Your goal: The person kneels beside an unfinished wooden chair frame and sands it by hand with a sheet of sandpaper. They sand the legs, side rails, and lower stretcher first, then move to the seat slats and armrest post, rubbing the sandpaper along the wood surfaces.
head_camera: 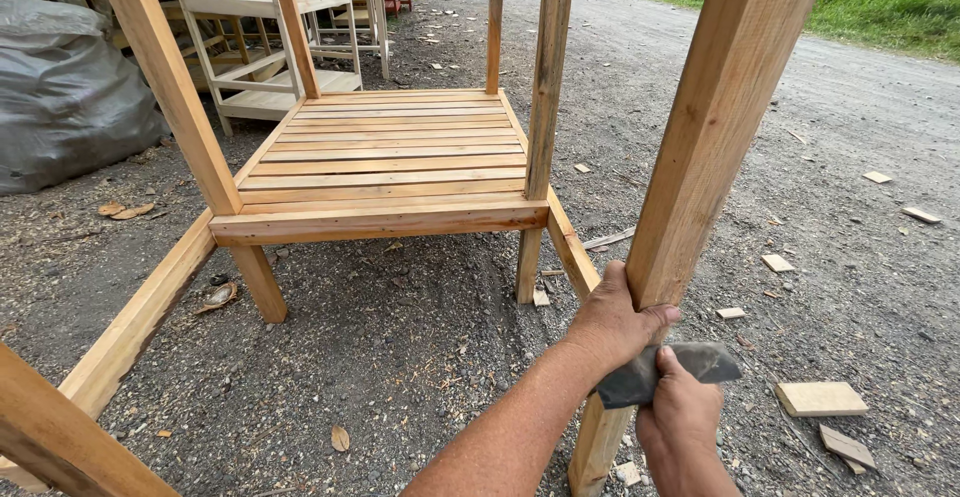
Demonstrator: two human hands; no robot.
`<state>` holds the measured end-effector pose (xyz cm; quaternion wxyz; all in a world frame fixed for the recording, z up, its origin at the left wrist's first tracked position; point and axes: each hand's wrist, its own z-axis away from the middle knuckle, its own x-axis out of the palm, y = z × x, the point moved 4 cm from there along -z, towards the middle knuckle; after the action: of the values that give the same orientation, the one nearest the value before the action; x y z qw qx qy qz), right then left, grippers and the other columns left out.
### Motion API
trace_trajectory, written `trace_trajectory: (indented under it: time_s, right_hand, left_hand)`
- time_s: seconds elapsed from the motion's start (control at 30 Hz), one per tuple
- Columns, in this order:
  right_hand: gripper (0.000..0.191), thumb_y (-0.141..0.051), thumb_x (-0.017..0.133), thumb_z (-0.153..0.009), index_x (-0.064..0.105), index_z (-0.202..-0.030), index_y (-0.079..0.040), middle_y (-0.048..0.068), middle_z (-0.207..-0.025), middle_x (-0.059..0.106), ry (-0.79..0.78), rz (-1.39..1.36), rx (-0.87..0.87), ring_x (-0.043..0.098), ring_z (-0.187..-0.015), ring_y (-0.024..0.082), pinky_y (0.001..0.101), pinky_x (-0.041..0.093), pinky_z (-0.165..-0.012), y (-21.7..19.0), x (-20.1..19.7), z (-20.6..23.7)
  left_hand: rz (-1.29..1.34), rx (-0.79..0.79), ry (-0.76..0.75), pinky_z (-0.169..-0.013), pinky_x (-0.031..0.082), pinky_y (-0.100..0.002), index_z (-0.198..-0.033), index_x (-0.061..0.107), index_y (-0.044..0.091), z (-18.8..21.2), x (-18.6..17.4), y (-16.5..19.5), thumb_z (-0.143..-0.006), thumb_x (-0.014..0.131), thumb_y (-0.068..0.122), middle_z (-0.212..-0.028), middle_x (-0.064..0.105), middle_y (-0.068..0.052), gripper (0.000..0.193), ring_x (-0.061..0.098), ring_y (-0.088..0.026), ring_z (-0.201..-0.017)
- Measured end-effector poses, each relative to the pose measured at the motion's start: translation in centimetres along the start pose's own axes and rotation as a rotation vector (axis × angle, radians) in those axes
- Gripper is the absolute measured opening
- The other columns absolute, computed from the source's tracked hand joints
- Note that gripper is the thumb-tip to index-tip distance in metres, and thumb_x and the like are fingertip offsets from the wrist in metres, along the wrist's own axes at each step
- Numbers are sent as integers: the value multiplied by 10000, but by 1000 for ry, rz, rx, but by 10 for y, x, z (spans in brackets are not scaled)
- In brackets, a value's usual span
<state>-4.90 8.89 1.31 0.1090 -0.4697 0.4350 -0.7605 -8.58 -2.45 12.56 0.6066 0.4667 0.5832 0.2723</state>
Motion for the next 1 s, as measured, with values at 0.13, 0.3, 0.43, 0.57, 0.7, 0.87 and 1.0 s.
trace_trajectory:
  time_s: [0.13, 0.3, 0.43, 0.57, 0.7, 0.87, 1.0]
  right_hand:
    - [176, -54, 620, -1047, 516, -1175, 6, 132, -1103, 640, -115, -1, -167, 679, -906, 209, 368, 614, -833, -11, 8, 2]
    - [163, -57, 571, -1022, 508, -1166, -14, 113, -1081, 634, 58, 38, 89, 692, -903, 221, 379, 635, -846, -6, 5, 11]
    - [172, -32, 576, -1009, 494, -1160, -26, 98, -1067, 616, -7, 33, -21, 680, -904, 206, 387, 622, -840, -19, 14, 7]
    - [159, -55, 584, -1022, 504, -1155, -18, 103, -1082, 641, -112, -32, -99, 690, -923, 193, 357, 623, -867, -24, 20, 5]
    - [156, -49, 582, -1011, 516, -1150, -24, 105, -1073, 636, -20, 48, -50, 688, -923, 205, 368, 618, -836, -19, 17, 11]
    - [176, -29, 583, -994, 506, -1151, -23, 104, -1077, 637, -36, -47, -71, 711, -918, 211, 368, 645, -842, -31, 36, 16]
    - [188, -25, 627, -1004, 515, -1153, -4, 123, -1076, 650, -167, -68, -245, 695, -897, 215, 376, 623, -813, -49, 52, 22]
  left_hand:
    - [-16, -31, -10, -1010, 538, -447, -1314, 417, 102, 0, -1, -3, -856, 775, 392, -1205, 677, -159, 649, 674, -312, -1169]
    - [-62, -106, -51, -1046, 509, -444, -1406, 347, 137, 1, -3, 4, -872, 759, 404, -1250, 643, -154, 725, 639, -307, -1213]
    - [-126, -92, -39, -1040, 526, -438, -1363, 409, 100, 5, -9, 13, -868, 751, 404, -1229, 670, -166, 674, 662, -305, -1194]
    - [-133, -102, -48, -1034, 532, -440, -1387, 425, 87, 10, -13, 13, -870, 744, 430, -1239, 672, -171, 698, 668, -311, -1192]
    - [-214, -157, -87, -1059, 519, -435, -1449, 365, 91, 2, -13, 14, -881, 735, 459, -1278, 643, -177, 771, 631, -319, -1235]
    - [-87, -11, -24, -1036, 527, -436, -1412, 456, 74, -6, -23, 24, -849, 744, 514, -1275, 660, -182, 770, 653, -313, -1215]
    - [149, 178, 156, -969, 587, -412, -1323, 546, 55, -19, -38, 52, -788, 763, 511, -1195, 722, -166, 736, 720, -285, -1139]
